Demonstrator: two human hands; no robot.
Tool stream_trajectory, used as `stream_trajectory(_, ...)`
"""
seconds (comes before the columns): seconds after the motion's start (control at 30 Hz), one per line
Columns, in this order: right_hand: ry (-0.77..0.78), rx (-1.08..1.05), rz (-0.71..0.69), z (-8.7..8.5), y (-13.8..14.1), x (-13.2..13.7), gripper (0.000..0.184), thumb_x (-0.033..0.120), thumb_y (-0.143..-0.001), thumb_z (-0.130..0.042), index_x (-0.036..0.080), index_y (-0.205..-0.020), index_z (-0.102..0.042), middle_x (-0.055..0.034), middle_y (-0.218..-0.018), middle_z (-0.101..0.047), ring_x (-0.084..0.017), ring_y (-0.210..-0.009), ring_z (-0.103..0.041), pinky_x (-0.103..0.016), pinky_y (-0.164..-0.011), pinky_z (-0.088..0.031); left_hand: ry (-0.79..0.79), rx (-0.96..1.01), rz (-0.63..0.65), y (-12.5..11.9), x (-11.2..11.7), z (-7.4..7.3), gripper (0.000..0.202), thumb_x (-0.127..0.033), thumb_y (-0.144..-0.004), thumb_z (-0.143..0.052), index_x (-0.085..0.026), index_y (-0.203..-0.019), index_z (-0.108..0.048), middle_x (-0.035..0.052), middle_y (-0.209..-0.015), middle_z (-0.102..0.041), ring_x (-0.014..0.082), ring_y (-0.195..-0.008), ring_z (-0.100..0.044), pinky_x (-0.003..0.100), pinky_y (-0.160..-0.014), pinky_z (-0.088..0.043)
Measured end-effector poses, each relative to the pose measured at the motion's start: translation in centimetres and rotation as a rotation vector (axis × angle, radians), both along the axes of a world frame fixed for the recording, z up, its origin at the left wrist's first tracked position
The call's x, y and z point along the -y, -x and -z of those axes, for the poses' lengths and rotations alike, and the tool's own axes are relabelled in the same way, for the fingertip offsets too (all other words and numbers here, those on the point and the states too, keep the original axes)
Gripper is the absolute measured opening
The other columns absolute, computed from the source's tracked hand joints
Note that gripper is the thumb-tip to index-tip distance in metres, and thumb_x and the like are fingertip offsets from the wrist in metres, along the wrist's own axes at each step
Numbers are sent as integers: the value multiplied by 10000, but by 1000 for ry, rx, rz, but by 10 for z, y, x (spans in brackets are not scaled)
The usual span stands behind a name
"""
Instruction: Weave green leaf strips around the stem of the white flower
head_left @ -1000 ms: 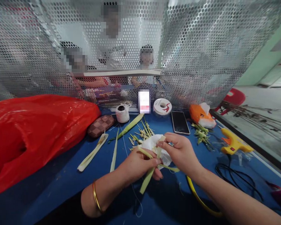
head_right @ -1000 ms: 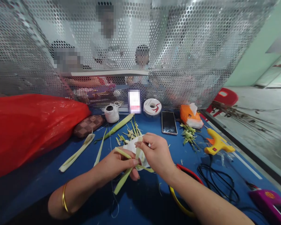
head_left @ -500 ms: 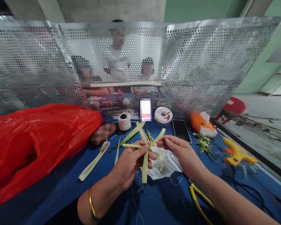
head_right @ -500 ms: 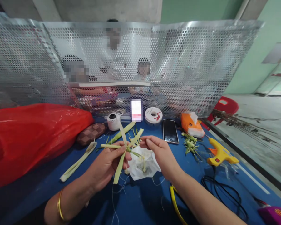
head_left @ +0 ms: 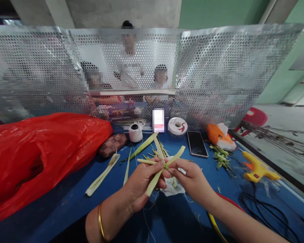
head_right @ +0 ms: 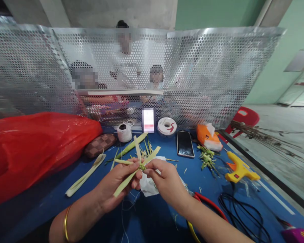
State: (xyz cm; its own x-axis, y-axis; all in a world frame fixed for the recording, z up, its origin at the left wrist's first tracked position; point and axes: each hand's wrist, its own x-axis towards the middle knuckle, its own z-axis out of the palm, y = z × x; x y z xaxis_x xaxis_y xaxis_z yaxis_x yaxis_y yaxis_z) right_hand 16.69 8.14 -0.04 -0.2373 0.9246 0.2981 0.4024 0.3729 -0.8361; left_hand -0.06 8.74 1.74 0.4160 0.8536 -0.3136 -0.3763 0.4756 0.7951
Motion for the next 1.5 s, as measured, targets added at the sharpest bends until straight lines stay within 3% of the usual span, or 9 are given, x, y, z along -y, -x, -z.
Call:
stream_trajectory(0.13, -226, 159, -4, -3, -1, 1, 200, 235, -893, -501, 223, -730, -616, -48, -753, -687, -207, -766, -606, -330, -734, -431, 63, -46, -43, 0, 1, -4, 146, -240, -758, -720, -130, -774, -625, -31, -543, -588, 50, -406, -481, 185, -489, -415)
stream_trajectory(0.3, -313, 209, -7, -6, -1, 1, 192, 178, -897, -484, 218, -734, -578, -42, -728, -656, -197, -747, -579, -329, -730, -433, 85, -55, -77, 2, 0, -9, 39, -148, -780, -658, -120, -756, -645, -35, -494, -556, 50, -377, -468, 172, -448, -401)
stream_trajectory(0.47, -282, 189, -20, -2, -2, -1, 201, 176, -905, -506, 216, -732, -602, -18, -725, -666, -176, -725, -589, -346, -785, -435, 87, -114, -80, 6, -1, -14, 63, -148, -811, -627, -98, -814, -666, -14, -527, -593, 56, -396, -515, 165, -453, -429)
stream_trajectory(0.6, -263, 92, -33, 1, -2, -1, 125, 232, -890, -579, 247, -962, -680, -46, -949, -715, -211, -903, -629, -386, -861, -426, -3, -198, -29, 7, -1, -14, 140, -231, -808, -661, -97, -849, -656, 24, -589, -656, 86, -431, -581, 174, -460, -447)
stream_trajectory(0.67, -246, -18, -16, 1, -3, -1, 148, 258, -883, -598, 247, -1004, -682, -53, -945, -706, -217, -902, -635, -376, -829, -450, -40, -213, -1, 7, 0, -11, 163, -258, -814, -651, -96, -840, -653, 45, -592, -674, 96, -424, -590, 177, -457, -451)
stream_trajectory(0.8, -239, -164, 19, 0, -3, 0, 123, 245, -897, -588, 226, -860, -704, -26, -777, -676, -178, -738, -630, -318, -714, -467, -73, -220, 84, 6, 0, -6, 231, -328, -790, -674, -107, -848, -643, 61, -607, -692, 108, -443, -607, 183, -472, -457)
stream_trajectory(1.0, -248, -137, 36, -2, 0, 2, 176, 203, -892, -582, 205, -738, -666, -1, -689, -634, -145, -650, -593, -274, -643, -430, -161, -242, 145, 3, 2, -2, 223, -312, -728, -723, -156, -707, -566, -7, -488, -622, 98, -429, -572, 188, -494, -447)
stream_trajectory(1.13, -217, -130, 73, -2, 1, 6, 222, 210, -895, -568, 193, -686, -642, 3, -665, -606, -135, -622, -562, -266, -628, -417, -245, -274, 204, 4, 1, -2, 186, -289, -762, -685, -161, -687, -573, -11, -469, -613, 106, -456, -585, 215, -568, -478)
stream_trajectory(1.5, -116, -137, 127, -3, 1, 12, 228, 247, -872, -568, 191, -666, -649, 1, -641, -576, -143, -612, -526, -273, -602, -398, -230, -314, 266, 10, -5, -4, 161, -280, -711, -724, -152, -691, -628, 12, -468, -641, 130, -489, -612, 253, -635, -485)
